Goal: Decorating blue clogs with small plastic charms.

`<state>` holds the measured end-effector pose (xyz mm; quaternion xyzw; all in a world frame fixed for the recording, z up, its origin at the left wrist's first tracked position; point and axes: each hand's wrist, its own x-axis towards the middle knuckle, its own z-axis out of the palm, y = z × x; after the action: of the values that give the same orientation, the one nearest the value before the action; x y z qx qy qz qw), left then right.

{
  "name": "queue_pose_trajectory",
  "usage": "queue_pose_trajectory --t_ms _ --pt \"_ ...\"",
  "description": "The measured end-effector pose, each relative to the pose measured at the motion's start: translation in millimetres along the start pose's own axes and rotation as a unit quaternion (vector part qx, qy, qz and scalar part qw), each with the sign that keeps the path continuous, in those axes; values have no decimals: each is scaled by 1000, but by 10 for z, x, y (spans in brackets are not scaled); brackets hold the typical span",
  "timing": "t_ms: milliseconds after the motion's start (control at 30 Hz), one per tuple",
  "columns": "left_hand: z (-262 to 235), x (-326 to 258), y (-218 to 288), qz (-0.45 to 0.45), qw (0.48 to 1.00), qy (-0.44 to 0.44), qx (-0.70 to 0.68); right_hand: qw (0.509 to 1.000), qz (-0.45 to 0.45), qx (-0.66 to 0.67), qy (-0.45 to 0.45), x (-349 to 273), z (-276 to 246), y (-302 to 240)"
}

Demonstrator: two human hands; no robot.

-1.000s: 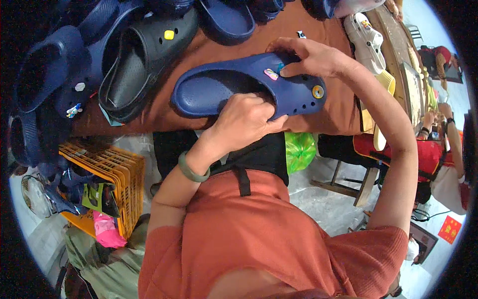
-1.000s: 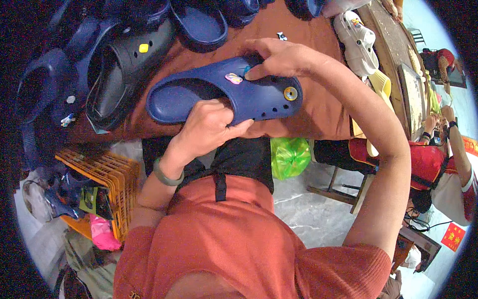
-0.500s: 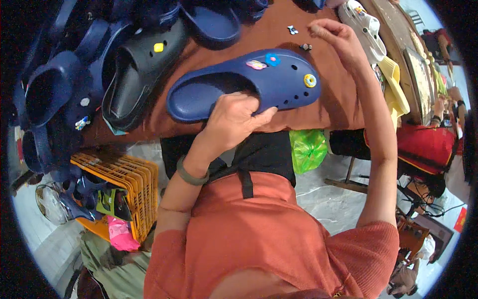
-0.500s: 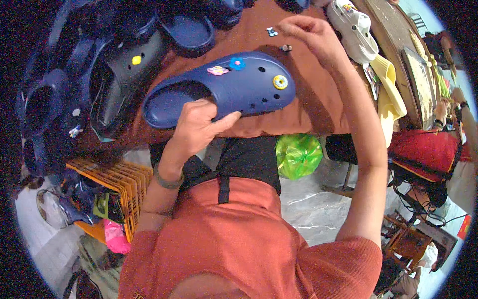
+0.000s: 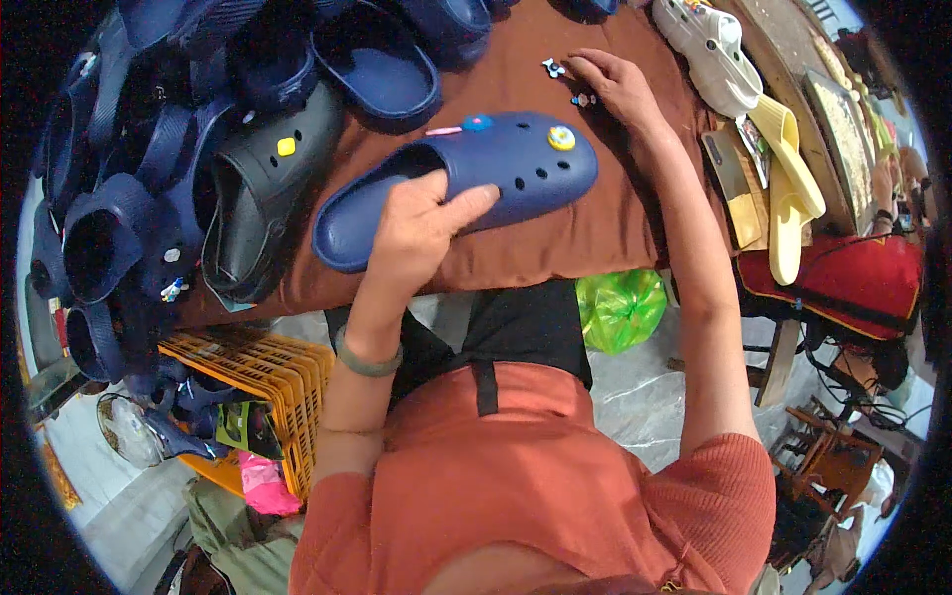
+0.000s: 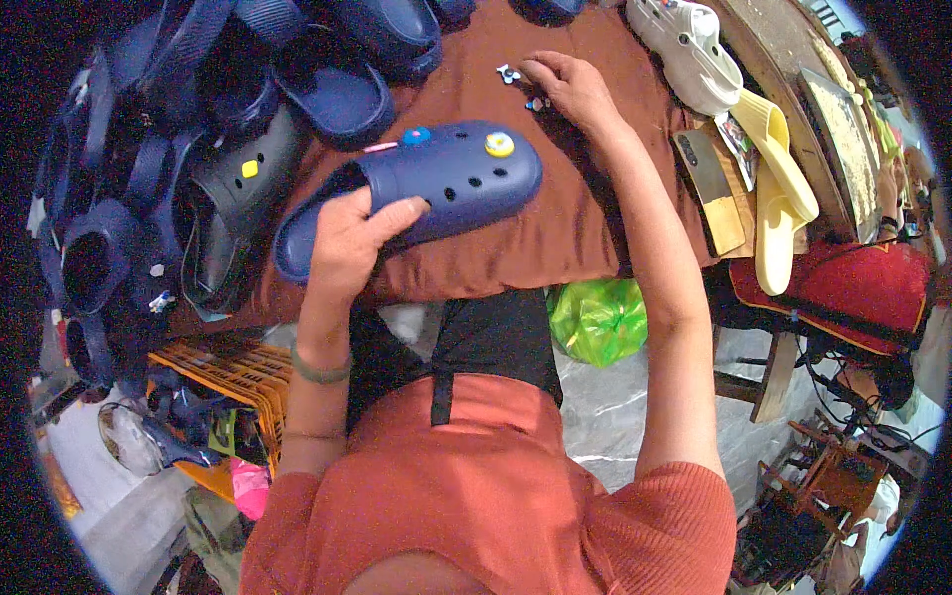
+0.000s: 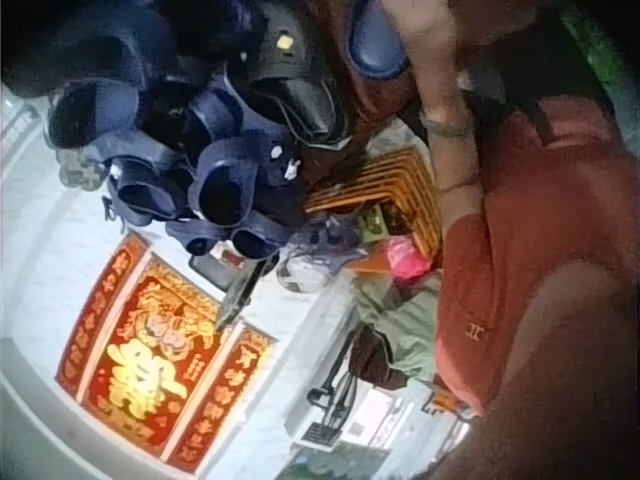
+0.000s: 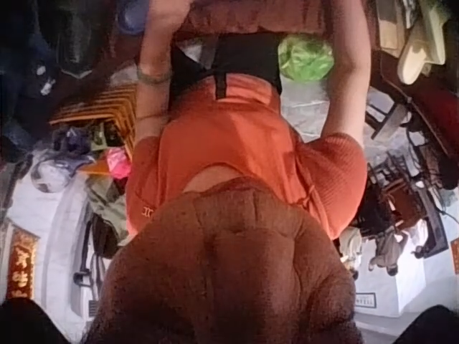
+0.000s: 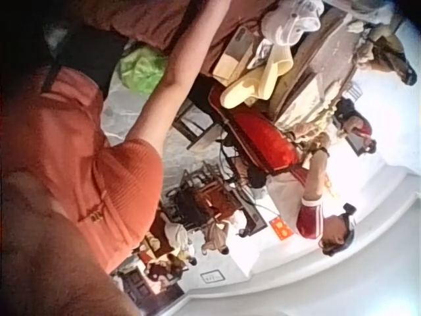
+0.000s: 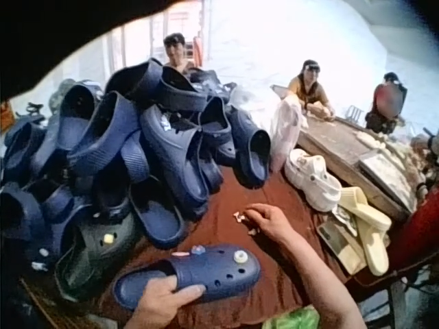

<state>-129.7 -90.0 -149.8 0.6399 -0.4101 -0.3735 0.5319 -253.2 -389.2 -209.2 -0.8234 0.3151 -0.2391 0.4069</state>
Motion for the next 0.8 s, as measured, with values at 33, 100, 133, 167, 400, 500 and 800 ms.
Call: queue_pose_trajectory --t_ms 33,100,133,167,400,500,800 --pt "-1 51 -47 20 998 9 -61 1000 3 2 -1 45 20 13" --pt "-5 113 -64 18 996 26 -84 991 -99 -77 -52 99 143 -61" --pt "-40 146 -122 6 998 30 -59 981 -95 -157 -53 74 138 -176" --pt "-60 175 -158 -6 999 29 -35 974 -138 -174 -33 99 171 -183" --pt "-13 234 -93 50 995 6 -88 973 -187 -111 81 -86 67 -250" --pt "-46 203 -97 40 995 10 -91 991 -99 38 76 -527 38 -810" --pt "-60 211 -100 -13 997 -18 -78 970 -231 14 -73 -1152 344 -1135"
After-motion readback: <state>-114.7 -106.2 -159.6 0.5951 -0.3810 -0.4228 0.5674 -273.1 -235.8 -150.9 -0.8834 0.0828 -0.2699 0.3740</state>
